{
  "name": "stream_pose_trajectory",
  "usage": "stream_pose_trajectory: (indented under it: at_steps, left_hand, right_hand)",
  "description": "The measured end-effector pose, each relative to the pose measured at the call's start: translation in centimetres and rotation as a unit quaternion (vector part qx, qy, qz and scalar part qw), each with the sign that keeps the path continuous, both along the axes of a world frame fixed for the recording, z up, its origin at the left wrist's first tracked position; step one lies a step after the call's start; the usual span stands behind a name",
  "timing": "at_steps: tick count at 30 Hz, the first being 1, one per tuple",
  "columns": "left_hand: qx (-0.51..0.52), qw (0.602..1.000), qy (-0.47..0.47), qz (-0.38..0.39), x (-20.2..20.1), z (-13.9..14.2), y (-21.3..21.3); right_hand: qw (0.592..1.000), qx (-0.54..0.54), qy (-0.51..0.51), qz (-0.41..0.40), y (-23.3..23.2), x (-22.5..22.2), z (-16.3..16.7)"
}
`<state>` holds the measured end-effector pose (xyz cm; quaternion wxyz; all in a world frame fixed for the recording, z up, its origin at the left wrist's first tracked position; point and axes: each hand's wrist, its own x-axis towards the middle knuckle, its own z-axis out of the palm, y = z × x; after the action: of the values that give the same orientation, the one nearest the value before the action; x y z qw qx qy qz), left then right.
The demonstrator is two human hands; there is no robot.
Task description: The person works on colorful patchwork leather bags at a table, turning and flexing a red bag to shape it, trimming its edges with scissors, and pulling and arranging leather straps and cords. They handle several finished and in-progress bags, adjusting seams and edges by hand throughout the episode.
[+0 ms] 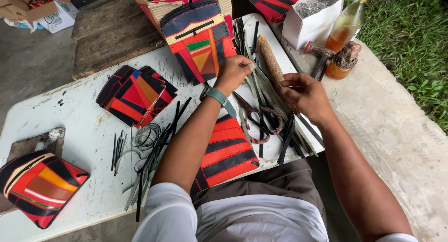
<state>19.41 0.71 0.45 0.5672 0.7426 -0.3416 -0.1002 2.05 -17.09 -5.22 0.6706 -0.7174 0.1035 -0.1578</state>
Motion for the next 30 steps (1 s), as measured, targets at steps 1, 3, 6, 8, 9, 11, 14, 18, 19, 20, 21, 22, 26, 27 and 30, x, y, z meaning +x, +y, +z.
stream_pose_trajectory:
  at_steps: [1,3,6,8,9,11,14,18,19,20,21,22,26,27,30]
  left_hand:
    - [0.002,1.000,-0.023,0.003,-0.4,0.1,0.1]
    - [0.008,0.998,-0.069,0.011,-1.5,0.0,0.7]
    - [0.076,0.971,-0.203,0.101,-2.1,-0.3,1.9]
    - [0.079,0.961,-0.241,0.107,-2.1,-0.6,2.7]
    - [0.082,0.957,-0.256,0.108,-2.2,-0.8,3.1]
    - [0.084,0.961,-0.252,0.083,-2.6,-1.1,3.7]
    - [0.098,0.956,-0.263,0.084,-3.8,-1.1,4.6]
    - [0.029,0.962,-0.256,0.093,-6.1,0.2,5.2]
    - [-0.025,0.981,-0.171,0.088,-6.5,0.8,5.3]
    - [-0.076,0.990,-0.082,0.082,-6.8,1.3,5.3]
    - [-0.125,0.989,0.010,0.074,-7.2,1.8,5.4]
    - [-0.194,0.980,0.016,0.043,-7.4,2.4,5.3]
    - [-0.331,0.943,0.022,-0.034,-7.1,5.3,4.6]
    - [-0.329,0.943,0.023,-0.038,-7.2,5.7,4.7]
    - [-0.114,0.989,0.014,-0.094,-6.5,7.0,6.3]
  right_hand:
    - [1.000,-0.020,-0.010,0.011,0.7,0.3,0.1]
    - [0.999,-0.042,0.007,0.013,2.4,1.3,0.4]
    - [0.998,-0.061,-0.003,0.017,4.4,2.6,0.8]
    - [0.996,-0.083,-0.027,0.009,5.0,3.4,1.2]
    - [0.994,-0.098,-0.038,0.000,5.3,3.7,1.5]
    - [0.978,-0.187,-0.097,0.007,5.5,4.4,2.0]
    - [0.933,-0.333,-0.133,0.039,6.0,5.9,2.9]
    - [0.920,-0.392,-0.014,-0.012,5.9,7.0,3.4]
    - [0.911,-0.412,-0.010,-0.033,5.7,7.1,3.3]
    - [0.912,-0.409,0.013,-0.039,5.5,7.0,3.2]
    - [0.913,-0.405,0.038,-0.044,5.4,6.8,3.0]
    - [0.913,-0.400,0.062,-0.051,5.2,6.6,2.8]
    - [0.915,-0.392,0.067,-0.069,5.0,6.1,2.5]
    - [0.916,-0.386,0.075,-0.075,4.8,5.8,2.5]
    - [0.925,-0.370,0.065,-0.058,3.4,5.0,2.8]
